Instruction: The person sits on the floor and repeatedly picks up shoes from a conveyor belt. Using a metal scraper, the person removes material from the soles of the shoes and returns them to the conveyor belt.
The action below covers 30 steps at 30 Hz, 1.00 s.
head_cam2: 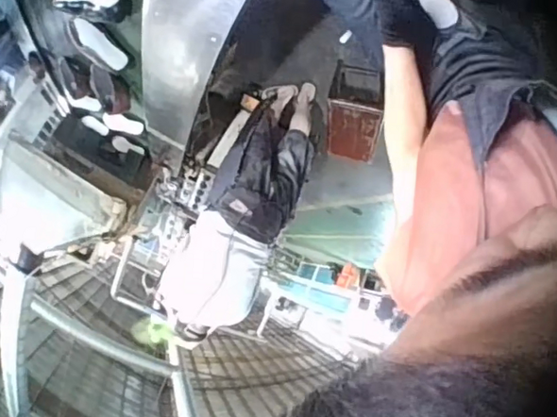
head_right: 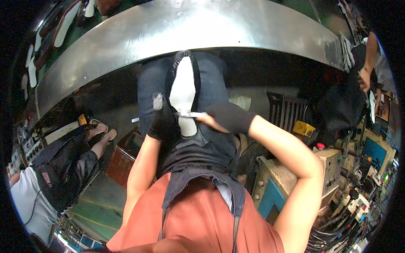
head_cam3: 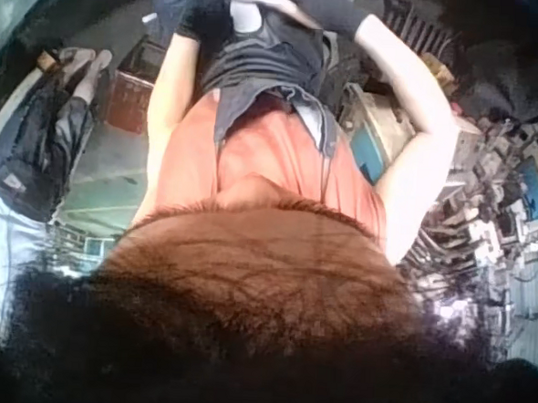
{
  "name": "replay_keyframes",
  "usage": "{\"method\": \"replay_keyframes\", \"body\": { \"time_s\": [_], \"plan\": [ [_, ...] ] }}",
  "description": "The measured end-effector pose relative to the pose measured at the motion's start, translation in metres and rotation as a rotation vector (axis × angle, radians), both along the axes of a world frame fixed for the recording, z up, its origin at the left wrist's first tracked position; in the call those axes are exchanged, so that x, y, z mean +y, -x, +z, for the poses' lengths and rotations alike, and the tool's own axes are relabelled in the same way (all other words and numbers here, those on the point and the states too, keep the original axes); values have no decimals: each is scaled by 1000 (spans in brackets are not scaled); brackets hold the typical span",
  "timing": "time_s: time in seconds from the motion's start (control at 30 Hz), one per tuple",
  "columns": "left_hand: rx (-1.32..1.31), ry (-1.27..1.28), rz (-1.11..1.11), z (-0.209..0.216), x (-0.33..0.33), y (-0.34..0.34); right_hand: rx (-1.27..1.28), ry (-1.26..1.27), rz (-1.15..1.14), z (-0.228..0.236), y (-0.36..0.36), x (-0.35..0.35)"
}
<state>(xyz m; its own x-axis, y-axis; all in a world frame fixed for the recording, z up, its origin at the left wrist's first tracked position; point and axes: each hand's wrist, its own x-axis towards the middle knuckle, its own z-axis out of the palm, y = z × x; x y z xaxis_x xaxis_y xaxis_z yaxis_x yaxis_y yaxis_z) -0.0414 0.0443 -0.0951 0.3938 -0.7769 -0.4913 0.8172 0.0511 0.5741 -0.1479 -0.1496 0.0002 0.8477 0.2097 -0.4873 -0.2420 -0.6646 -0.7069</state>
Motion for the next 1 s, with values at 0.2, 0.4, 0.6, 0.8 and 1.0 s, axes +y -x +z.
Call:
{"method": "replay_keyframes", "body": {
  "time_s": [0.2,0.4,0.6,0.8,1.0],
  "plan": [
    [83,-8,-104,3,-10,2,297,-411,-394,-7,12,-20],
    [-158,-69,124,-35,-17,20,-128,327,-99,36,9,7],
    [-856,-105,73,-50,-15,14,-448,417,89,47,18,-9],
    [-827,-7,-125,-9,-15,-4,-173,-175,0,59,-15,36],
    [-1046,-70,-169,-8,-6,-4,-509,-53,-18,51,-2,53]
  ]
}}
